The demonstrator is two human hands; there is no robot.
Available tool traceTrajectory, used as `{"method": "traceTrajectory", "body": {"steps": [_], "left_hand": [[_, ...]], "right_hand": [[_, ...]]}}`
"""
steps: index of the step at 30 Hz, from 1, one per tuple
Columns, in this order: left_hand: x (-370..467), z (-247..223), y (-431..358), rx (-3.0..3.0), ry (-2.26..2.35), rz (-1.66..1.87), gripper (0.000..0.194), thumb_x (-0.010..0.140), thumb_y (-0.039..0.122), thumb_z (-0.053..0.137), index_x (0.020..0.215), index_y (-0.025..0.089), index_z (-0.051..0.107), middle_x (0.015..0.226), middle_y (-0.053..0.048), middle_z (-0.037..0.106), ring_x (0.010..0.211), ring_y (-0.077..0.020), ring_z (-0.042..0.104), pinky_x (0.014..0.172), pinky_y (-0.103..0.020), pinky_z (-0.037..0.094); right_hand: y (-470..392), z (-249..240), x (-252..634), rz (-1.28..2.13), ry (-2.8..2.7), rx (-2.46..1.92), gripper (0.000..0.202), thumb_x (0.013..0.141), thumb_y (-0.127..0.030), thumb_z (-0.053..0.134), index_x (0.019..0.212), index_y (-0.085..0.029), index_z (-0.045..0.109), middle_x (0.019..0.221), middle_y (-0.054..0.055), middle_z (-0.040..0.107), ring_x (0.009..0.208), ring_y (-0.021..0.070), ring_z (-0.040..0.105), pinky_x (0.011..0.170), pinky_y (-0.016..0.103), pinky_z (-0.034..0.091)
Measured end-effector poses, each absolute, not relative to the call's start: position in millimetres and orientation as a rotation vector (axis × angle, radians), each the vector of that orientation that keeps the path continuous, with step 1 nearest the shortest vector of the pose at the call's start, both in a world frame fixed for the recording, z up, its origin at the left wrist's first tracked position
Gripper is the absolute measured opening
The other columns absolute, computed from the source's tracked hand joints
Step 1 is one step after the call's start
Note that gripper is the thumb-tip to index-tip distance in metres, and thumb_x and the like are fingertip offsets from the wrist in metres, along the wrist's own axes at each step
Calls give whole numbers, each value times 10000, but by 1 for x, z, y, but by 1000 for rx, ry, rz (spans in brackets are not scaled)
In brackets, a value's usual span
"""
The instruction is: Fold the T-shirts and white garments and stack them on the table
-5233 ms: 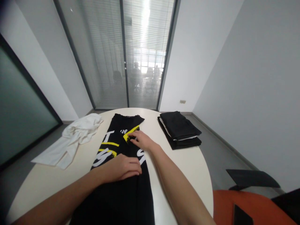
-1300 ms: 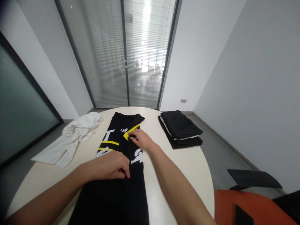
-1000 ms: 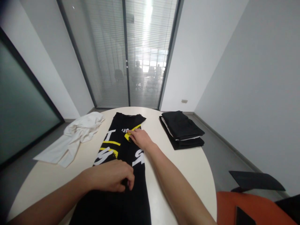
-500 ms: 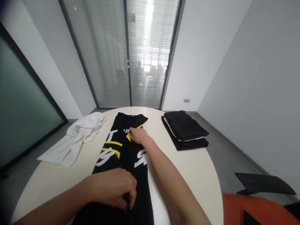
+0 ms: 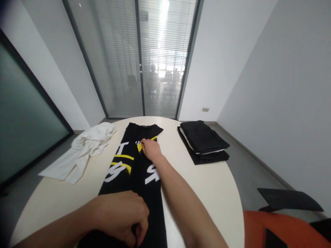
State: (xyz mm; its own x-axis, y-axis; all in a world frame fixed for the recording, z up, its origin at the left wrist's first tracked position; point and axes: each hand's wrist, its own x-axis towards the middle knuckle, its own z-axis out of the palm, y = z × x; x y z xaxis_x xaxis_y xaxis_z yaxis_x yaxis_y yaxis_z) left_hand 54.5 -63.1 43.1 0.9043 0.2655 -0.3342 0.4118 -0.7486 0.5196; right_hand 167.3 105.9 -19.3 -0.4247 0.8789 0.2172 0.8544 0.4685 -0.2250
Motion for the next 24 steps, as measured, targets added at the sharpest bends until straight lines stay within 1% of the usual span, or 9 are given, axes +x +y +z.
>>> {"method": "traceTrajectory", "body": {"steps": [4,7,10,13,16,19,20,22,24], "left_hand": [[54,51,-68,2445,471,-373,93,777,203,742,826,277,769,804,59,773,769,-144,717,533,-232,377],[54,49,-68,2433,546,-443,96,758,211,761,814,287,778,763,63,769,709,-143,707,483,-231,350],[54,44,-66,2409,550,-434,79,759,236,772,812,294,786,746,67,766,669,-131,693,466,-222,345],[55,44,-65,2413,543,-436,82,768,251,773,836,293,792,761,61,771,695,-134,701,480,-223,353],[55,45,-64,2372,547,-492,116,753,241,779,862,279,791,782,57,775,736,-140,715,514,-219,385],[52,48,-60,2211,531,-525,189,730,208,782,907,274,781,819,69,777,757,-125,715,595,-195,441],[50,49,-57,2151,531,-510,194,732,221,788,919,272,778,831,69,776,754,-118,711,623,-187,451],[47,50,-51,2103,582,-419,158,763,305,790,914,260,774,819,59,767,717,-110,690,635,-186,451],[44,50,-42,2197,734,-248,159,800,365,761,908,249,765,809,40,753,700,-117,667,623,-202,439]], "right_hand": [[107,-22,168,61,-2391,-1466,297,1055,-319,362,1175,-233,619,1045,78,702,954,206,650,809,298,447],[107,-24,168,14,-2403,-1421,289,1047,-312,394,1178,-229,638,1050,84,683,970,211,626,830,306,443],[109,-25,168,-49,-2385,-1377,278,1035,-305,423,1156,-227,662,1075,90,658,995,222,596,852,321,443],[113,-29,168,-88,-2312,-1385,281,1032,-300,423,1139,-224,671,1089,99,640,1005,232,572,865,341,447],[116,-32,169,-45,-2289,-1370,279,1021,-270,436,1141,-221,683,1113,102,630,1010,232,564,880,352,455],[117,-34,171,22,-2303,-1262,307,1001,-205,449,1204,-222,678,1216,99,605,1067,218,555,949,357,443],[117,-34,172,34,-2294,-1224,318,1001,-203,447,1221,-226,675,1255,97,592,1098,215,547,978,361,432],[117,-33,174,59,-2281,-1181,299,1007,-253,465,1200,-231,692,1290,96,575,1142,218,530,1016,377,413],[118,-33,176,94,-2290,-1177,260,997,-314,515,1131,-226,720,1250,97,585,1128,220,533,1015,384,413]]}}
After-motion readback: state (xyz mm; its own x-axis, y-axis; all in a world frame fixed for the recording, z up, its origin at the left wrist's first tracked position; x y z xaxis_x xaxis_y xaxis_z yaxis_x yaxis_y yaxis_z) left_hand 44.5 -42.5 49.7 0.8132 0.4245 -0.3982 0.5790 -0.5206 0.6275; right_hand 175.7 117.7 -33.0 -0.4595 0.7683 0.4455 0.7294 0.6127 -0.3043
